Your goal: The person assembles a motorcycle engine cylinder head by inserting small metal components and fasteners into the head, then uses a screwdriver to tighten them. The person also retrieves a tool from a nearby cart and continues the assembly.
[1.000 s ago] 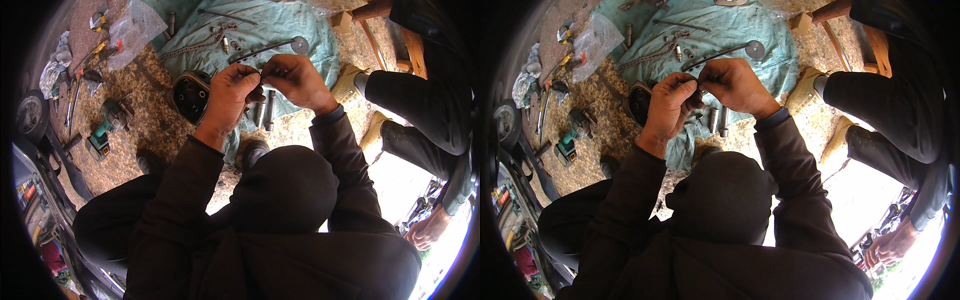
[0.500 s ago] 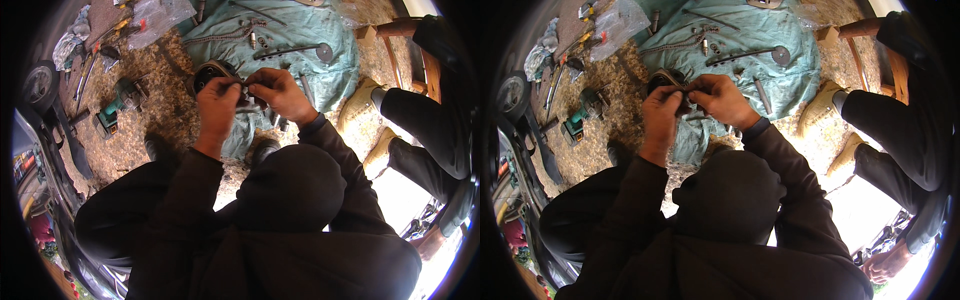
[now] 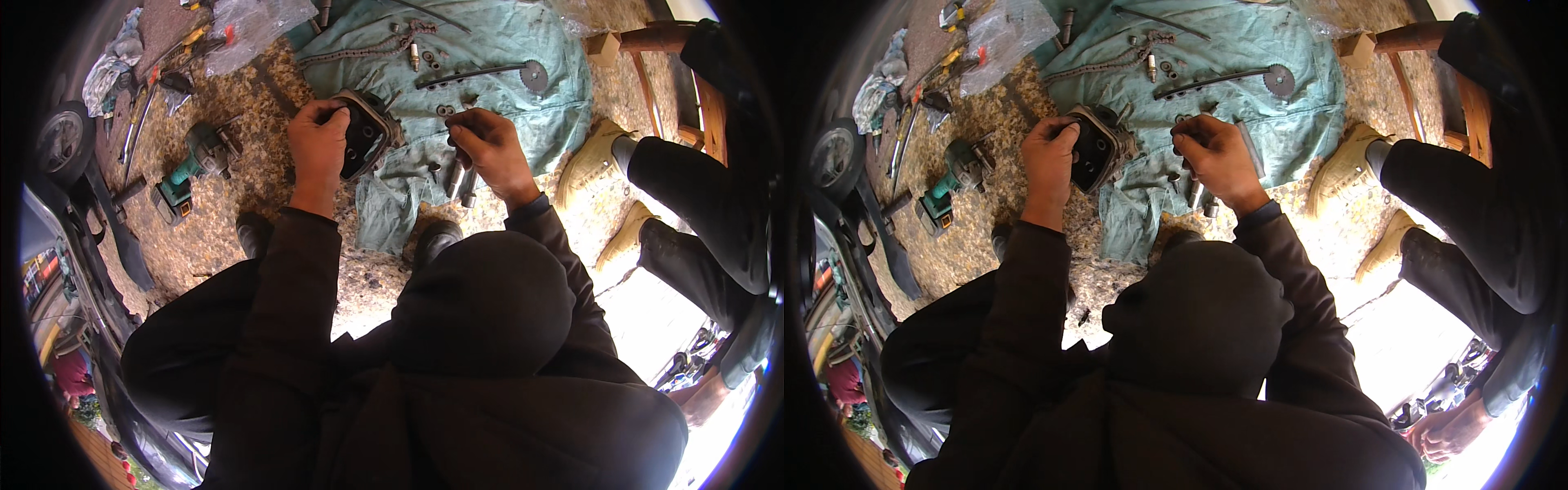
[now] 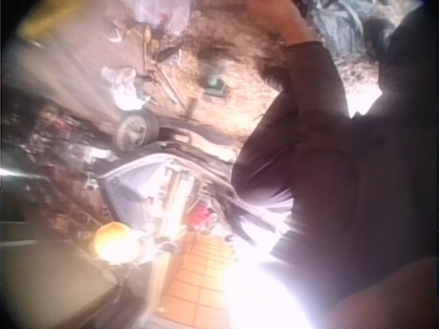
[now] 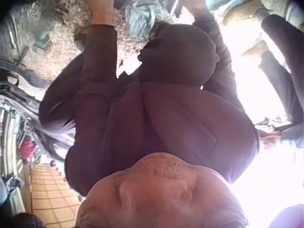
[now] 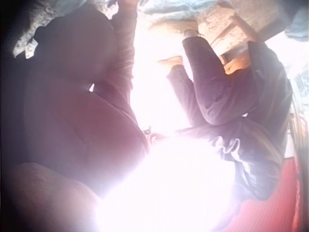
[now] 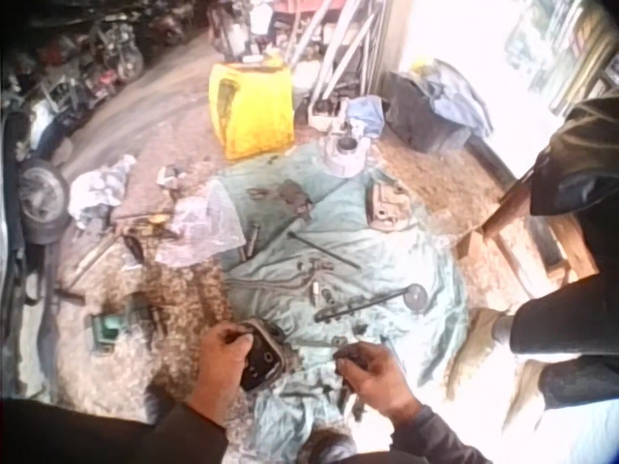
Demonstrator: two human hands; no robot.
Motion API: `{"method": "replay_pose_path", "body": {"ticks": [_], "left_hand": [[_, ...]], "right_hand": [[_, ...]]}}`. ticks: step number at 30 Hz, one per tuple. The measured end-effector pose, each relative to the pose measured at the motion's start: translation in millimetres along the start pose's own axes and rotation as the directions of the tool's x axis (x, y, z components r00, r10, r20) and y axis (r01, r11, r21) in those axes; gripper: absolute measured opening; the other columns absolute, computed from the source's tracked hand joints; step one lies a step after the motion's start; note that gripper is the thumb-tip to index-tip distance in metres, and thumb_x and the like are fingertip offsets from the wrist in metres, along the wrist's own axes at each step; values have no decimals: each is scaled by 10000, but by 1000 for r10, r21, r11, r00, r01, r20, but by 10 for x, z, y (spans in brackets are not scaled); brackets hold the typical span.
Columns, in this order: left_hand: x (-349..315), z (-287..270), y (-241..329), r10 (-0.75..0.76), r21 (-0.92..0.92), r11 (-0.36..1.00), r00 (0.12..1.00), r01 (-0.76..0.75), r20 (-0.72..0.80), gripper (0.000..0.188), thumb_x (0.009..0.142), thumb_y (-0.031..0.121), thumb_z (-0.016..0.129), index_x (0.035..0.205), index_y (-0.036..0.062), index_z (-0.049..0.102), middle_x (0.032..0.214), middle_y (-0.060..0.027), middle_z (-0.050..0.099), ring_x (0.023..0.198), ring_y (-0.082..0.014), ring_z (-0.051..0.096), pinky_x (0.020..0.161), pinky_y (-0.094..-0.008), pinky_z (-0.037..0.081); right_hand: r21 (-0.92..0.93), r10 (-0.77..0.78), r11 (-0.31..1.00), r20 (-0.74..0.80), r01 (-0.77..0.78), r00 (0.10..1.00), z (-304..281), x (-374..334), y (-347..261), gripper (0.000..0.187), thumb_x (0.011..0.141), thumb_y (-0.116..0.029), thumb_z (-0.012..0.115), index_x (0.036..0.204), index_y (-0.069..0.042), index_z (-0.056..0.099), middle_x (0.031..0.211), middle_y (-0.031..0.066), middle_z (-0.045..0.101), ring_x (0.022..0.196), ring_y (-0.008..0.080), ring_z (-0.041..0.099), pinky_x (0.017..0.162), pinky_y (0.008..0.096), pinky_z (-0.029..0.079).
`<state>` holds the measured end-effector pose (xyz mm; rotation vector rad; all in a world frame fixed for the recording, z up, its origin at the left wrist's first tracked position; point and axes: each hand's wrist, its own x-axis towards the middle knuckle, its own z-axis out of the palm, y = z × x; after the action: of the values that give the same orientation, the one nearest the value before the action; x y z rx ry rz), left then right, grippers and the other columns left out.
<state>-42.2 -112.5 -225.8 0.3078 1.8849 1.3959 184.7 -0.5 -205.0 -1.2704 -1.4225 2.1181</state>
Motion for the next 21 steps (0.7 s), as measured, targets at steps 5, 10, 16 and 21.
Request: {"method": "replay_pose_path", "body": {"ticks": [5, 10, 16, 21], "left_hand": [[0, 5, 37, -120, -129, 984, 992, 124, 37, 63, 895, 83, 695, 951, 93, 667, 790, 34, 597, 652, -69, 535, 540, -256, 448], [8, 19, 79, -199, -161, 965, 979, 205, 53, 96, 891, 74, 694, 963, 104, 639, 771, 42, 566, 641, -74, 510, 523, -258, 433], [15, 31, 94, -189, 33, 982, 981, 188, 32, 112, 878, 92, 713, 960, 102, 638, 793, 42, 573, 652, -67, 510, 523, -250, 415], [-8, 65, 85, -189, 8, 982, 980, 189, 59, 117, 871, 107, 724, 950, 90, 640, 789, 43, 574, 651, -68, 511, 522, -250, 411]], "right_hand": [[-22, -4, 1000, -23, 3, 1000, -51, -27, 82, 188, 934, -120, 647, 1048, 30, 653, 784, 30, 649, 609, 81, 555, 526, 241, 445], [-41, 44, 998, -50, -46, 998, -133, -25, 102, 195, 932, -114, 644, 1066, 27, 653, 788, 32, 650, 616, 86, 570, 534, 236, 455], [-145, -9, 989, -167, -15, 986, -376, 26, 230, 191, 924, -127, 659, 1050, 17, 669, 804, 41, 662, 613, 93, 577, 527, 239, 462], [-349, -107, 931, -536, -104, 837, -834, 121, 444, 191, 877, -173, 687, 951, 2, 711, 756, 83, 707, 644, 166, 662, 599, 305, 522]]}}
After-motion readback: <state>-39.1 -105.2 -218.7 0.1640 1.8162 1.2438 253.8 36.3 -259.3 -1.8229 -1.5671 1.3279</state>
